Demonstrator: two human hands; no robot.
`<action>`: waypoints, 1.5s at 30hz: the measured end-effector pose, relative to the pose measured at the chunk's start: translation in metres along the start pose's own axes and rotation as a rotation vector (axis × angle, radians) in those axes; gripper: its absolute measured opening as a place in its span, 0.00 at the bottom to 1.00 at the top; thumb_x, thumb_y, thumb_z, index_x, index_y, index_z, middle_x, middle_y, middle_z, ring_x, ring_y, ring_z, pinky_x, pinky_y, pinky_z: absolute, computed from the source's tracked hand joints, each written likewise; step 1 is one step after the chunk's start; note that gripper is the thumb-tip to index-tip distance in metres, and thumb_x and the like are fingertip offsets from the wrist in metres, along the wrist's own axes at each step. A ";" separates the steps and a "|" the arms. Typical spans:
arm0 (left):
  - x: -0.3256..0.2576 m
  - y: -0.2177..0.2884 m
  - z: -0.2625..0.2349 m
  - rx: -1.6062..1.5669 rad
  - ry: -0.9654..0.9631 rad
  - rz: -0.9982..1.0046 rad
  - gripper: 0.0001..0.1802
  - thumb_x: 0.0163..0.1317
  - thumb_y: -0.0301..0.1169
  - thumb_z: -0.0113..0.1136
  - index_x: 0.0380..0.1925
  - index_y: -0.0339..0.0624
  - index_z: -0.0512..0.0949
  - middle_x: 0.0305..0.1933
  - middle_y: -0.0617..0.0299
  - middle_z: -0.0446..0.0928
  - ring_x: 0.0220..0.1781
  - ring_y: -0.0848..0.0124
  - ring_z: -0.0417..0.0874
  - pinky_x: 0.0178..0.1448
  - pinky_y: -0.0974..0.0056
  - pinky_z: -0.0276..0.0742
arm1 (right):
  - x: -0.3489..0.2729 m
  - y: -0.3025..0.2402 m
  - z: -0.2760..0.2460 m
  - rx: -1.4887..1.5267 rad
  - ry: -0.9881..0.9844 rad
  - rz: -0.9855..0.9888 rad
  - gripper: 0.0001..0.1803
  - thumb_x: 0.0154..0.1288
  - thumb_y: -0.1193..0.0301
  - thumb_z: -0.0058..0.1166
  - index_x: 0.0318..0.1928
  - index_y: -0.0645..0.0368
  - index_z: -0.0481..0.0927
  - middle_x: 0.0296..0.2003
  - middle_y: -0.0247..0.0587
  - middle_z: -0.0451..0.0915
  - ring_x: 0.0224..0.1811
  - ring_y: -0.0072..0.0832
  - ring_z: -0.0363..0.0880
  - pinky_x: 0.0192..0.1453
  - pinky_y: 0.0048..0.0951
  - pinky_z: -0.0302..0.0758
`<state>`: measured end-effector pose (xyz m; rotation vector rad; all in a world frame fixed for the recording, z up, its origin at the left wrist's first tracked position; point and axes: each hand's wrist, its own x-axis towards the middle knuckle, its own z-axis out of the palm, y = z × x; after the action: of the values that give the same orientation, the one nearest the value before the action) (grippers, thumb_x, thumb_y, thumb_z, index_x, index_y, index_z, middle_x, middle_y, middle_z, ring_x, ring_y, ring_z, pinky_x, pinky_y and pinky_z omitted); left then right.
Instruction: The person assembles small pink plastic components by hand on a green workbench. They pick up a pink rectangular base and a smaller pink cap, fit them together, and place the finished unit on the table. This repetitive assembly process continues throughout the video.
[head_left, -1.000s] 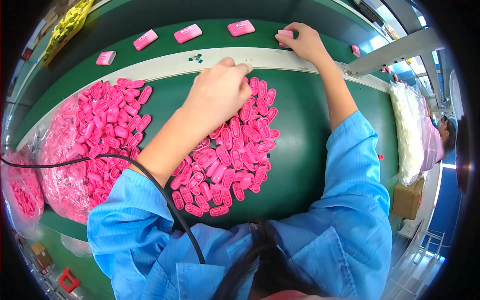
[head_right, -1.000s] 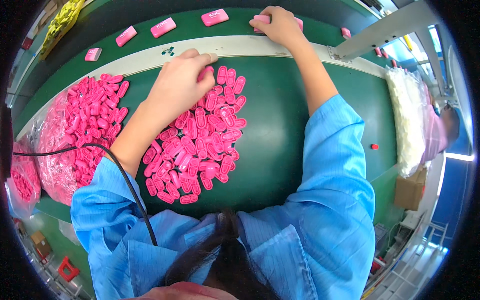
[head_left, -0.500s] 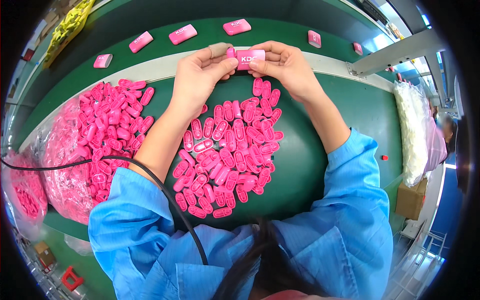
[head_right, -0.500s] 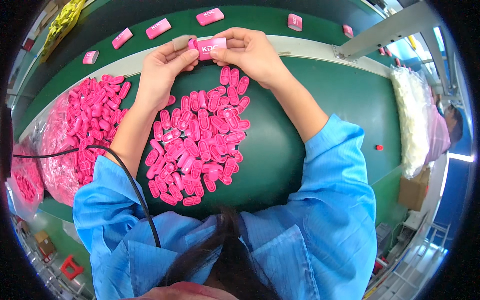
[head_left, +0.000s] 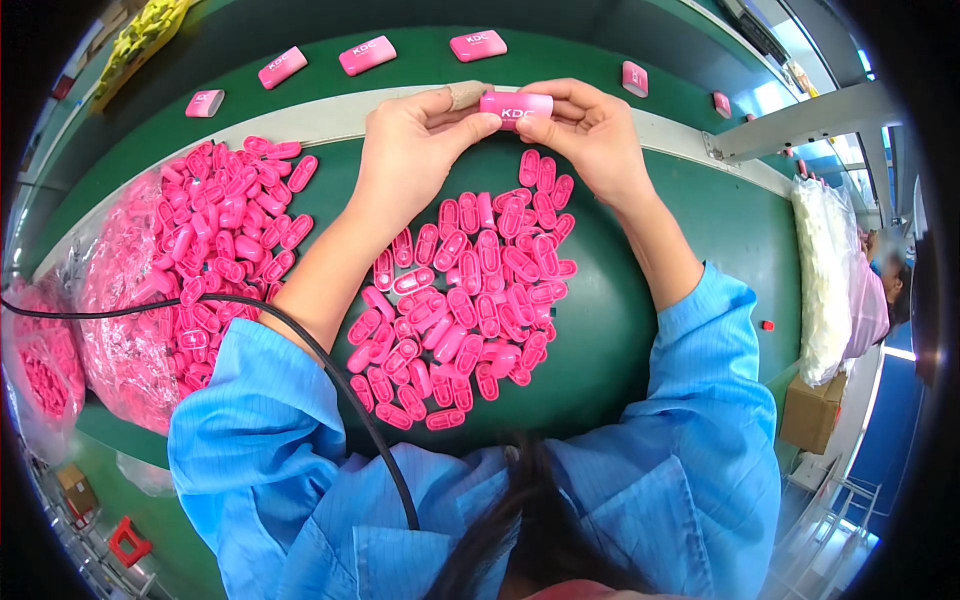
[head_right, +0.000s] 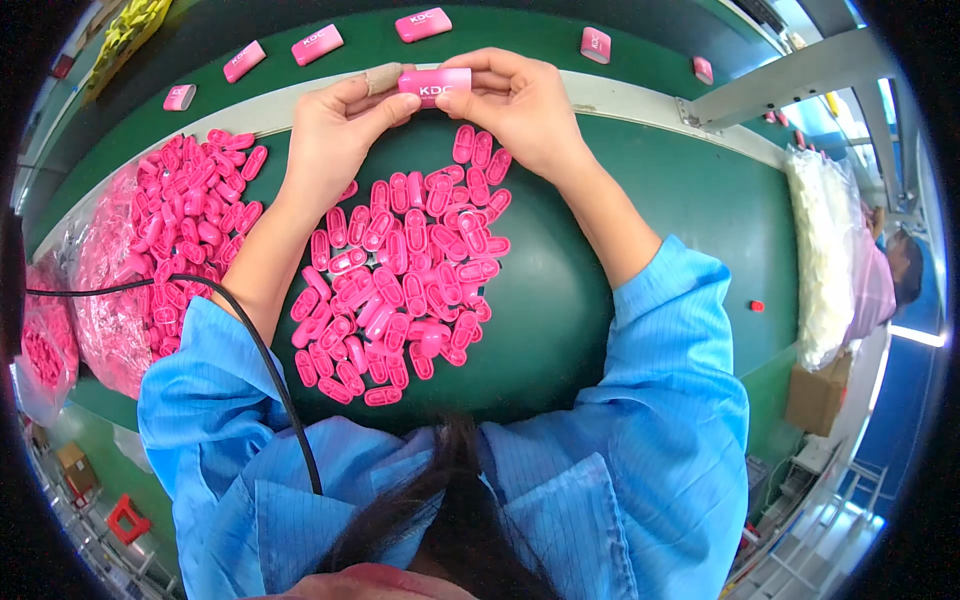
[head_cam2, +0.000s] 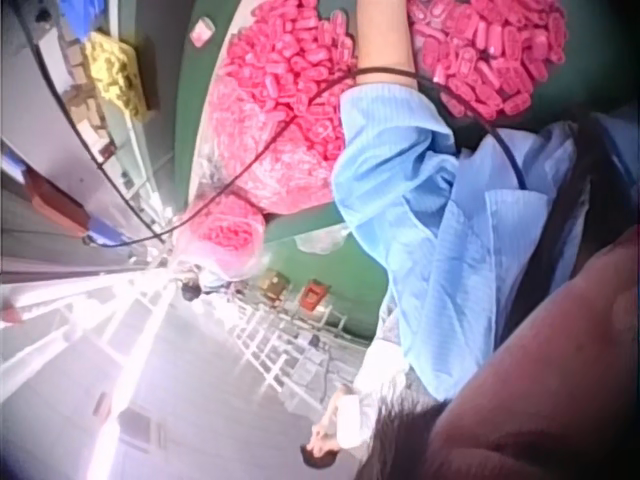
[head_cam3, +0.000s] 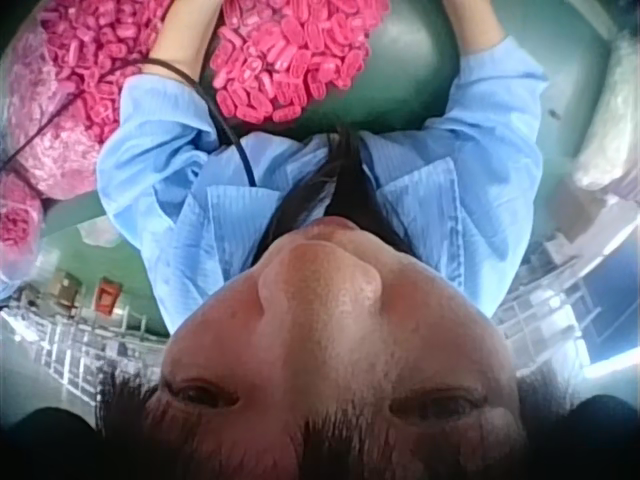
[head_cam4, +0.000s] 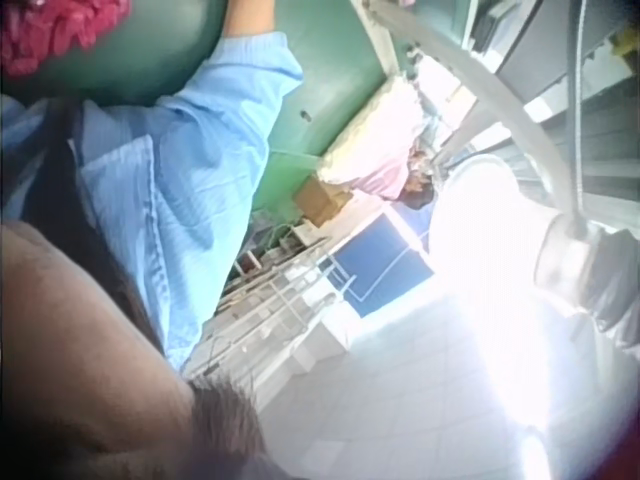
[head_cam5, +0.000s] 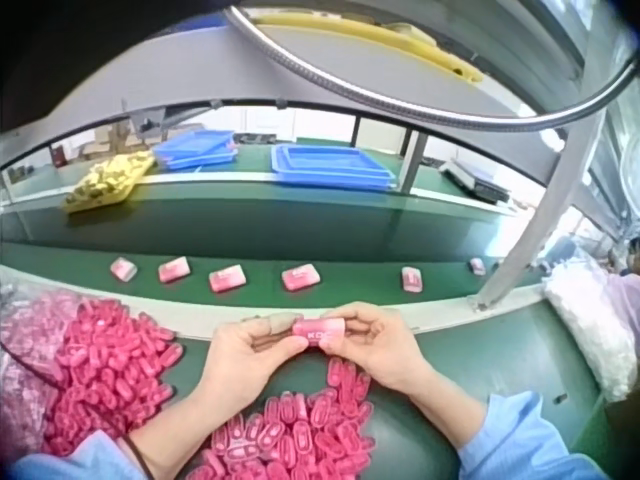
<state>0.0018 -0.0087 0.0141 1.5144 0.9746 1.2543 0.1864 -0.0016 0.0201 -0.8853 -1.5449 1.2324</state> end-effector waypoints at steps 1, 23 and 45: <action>-0.002 0.000 0.001 0.075 0.021 0.043 0.18 0.55 0.24 0.59 0.46 0.28 0.73 0.38 0.55 0.79 0.38 0.72 0.81 0.42 0.72 0.76 | 0.000 0.000 0.000 -0.004 0.002 0.000 0.15 0.56 0.77 0.55 0.44 0.68 0.73 0.37 0.42 0.79 0.38 0.22 0.78 0.43 0.21 0.76; -0.019 0.012 0.017 0.544 0.027 0.127 0.21 0.59 0.21 0.46 0.55 0.29 0.63 0.37 0.45 0.77 0.38 0.64 0.81 0.43 0.65 0.75 | 0.001 0.005 0.009 0.033 0.077 0.037 0.14 0.55 0.77 0.57 0.42 0.68 0.74 0.36 0.43 0.80 0.36 0.20 0.78 0.40 0.20 0.76; 0.006 0.014 0.017 0.919 -0.538 0.637 0.10 0.46 0.19 0.51 0.30 0.39 0.77 0.35 0.57 0.75 0.41 0.59 0.76 0.46 0.60 0.73 | 0.080 0.018 -0.064 -0.852 0.296 -0.036 0.26 0.52 0.57 0.60 0.46 0.64 0.76 0.36 0.41 0.80 0.25 0.26 0.79 0.37 0.25 0.76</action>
<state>0.0195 -0.0095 0.0284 2.8618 0.7363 0.6831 0.2231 0.0956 0.0241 -1.4838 -1.8282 0.3410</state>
